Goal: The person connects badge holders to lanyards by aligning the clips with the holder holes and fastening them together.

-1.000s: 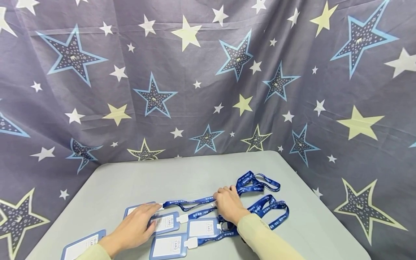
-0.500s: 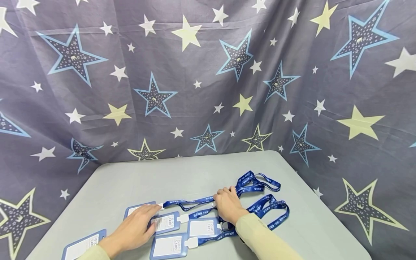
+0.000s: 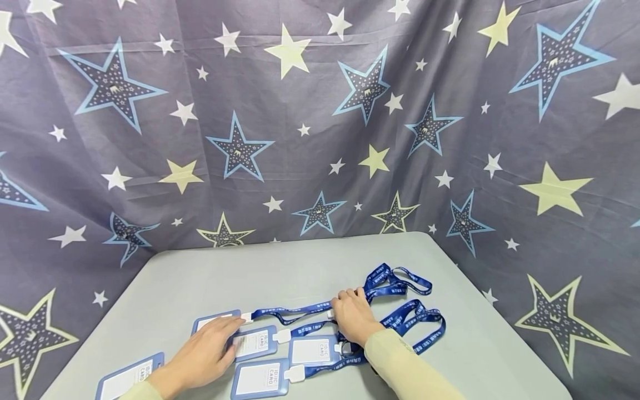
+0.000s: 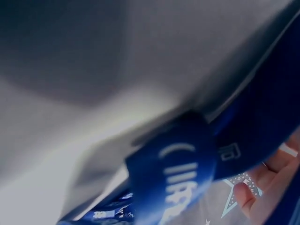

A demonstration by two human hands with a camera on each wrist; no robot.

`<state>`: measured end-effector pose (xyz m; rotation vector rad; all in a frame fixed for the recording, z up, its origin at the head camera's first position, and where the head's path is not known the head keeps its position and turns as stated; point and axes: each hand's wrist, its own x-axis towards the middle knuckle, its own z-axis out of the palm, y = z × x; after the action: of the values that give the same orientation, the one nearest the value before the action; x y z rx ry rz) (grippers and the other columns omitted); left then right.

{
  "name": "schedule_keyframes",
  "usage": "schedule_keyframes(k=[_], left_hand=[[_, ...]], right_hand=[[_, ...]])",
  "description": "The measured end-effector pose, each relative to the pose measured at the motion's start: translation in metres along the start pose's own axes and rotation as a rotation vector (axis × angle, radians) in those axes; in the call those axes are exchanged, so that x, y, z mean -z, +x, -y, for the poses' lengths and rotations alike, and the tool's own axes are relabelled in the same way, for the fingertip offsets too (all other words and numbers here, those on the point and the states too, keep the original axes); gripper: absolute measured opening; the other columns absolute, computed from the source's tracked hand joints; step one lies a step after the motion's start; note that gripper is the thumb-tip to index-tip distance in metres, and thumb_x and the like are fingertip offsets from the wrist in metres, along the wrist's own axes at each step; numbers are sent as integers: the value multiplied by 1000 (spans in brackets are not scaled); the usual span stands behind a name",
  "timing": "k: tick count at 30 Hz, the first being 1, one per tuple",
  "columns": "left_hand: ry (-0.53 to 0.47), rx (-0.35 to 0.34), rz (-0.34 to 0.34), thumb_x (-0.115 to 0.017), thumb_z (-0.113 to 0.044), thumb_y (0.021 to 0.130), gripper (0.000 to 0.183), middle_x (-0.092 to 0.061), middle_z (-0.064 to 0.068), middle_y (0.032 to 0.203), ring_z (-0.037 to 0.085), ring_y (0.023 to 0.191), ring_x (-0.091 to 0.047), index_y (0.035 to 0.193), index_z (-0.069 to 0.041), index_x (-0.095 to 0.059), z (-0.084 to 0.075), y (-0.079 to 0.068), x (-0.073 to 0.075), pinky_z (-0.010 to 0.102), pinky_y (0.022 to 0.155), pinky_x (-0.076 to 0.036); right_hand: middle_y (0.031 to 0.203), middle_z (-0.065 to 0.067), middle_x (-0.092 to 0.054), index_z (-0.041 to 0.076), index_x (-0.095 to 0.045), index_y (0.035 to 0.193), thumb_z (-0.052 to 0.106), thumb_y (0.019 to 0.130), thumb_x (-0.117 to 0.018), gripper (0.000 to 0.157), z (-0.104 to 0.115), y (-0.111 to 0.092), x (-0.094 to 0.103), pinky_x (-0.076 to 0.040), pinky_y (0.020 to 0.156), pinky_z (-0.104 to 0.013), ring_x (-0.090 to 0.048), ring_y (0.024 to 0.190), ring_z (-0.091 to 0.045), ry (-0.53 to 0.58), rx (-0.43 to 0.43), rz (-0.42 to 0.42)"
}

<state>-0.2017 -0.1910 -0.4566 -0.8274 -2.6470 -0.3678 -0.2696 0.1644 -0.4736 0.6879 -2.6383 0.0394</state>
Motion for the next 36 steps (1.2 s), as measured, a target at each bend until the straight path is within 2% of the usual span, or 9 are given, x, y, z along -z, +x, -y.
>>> schedule_keyframes(k=[5,12,17,27,31,36], left_hand=[[8,11,3,-70,-13,88,47,-65,19,133,38,128,-58,132,2,-63,2,-3,1,56,112,-41],[24,31,6,-71,-13,86,47,-65,18,132,38,128,-58,130,2,-64,5,-8,6,56,112,-40],[38,75,14,-72,-13,84,50,-65,18,133,38,128,-57,131,3,-64,10,-15,11,56,113,-40],[61,133,-29,-77,-13,80,52,-68,19,125,40,119,-62,127,5,-65,29,-34,26,56,105,-47],[69,160,-10,-80,-18,76,57,-69,19,124,40,117,-63,126,5,-66,40,-40,35,57,102,-48],[89,179,58,-86,-27,69,67,-70,18,121,39,114,-64,125,5,-66,53,-48,47,57,98,-51]], right_hand=[[79,3,-63,17,-60,86,14,87,-76,17,-1,-1,1,-38,86,-43,-58,82,-20,53,-3,-3],[73,8,-53,18,-55,86,11,87,-75,22,-1,-2,9,-38,87,-43,-51,75,-17,104,-17,-30],[77,7,-56,16,-60,92,12,88,-76,17,-2,-4,13,-38,88,-44,-52,76,-17,127,-24,-38],[88,4,-66,15,-66,99,14,89,-77,15,-5,-7,19,-39,89,-43,-59,84,-17,170,-12,-71],[98,0,-70,12,-69,104,14,90,-76,16,-3,-6,22,-38,88,-43,-60,90,-19,181,11,-77],[101,0,-70,13,-69,103,14,90,-76,15,-2,-6,24,-38,88,-42,-61,92,-19,167,42,-93]])
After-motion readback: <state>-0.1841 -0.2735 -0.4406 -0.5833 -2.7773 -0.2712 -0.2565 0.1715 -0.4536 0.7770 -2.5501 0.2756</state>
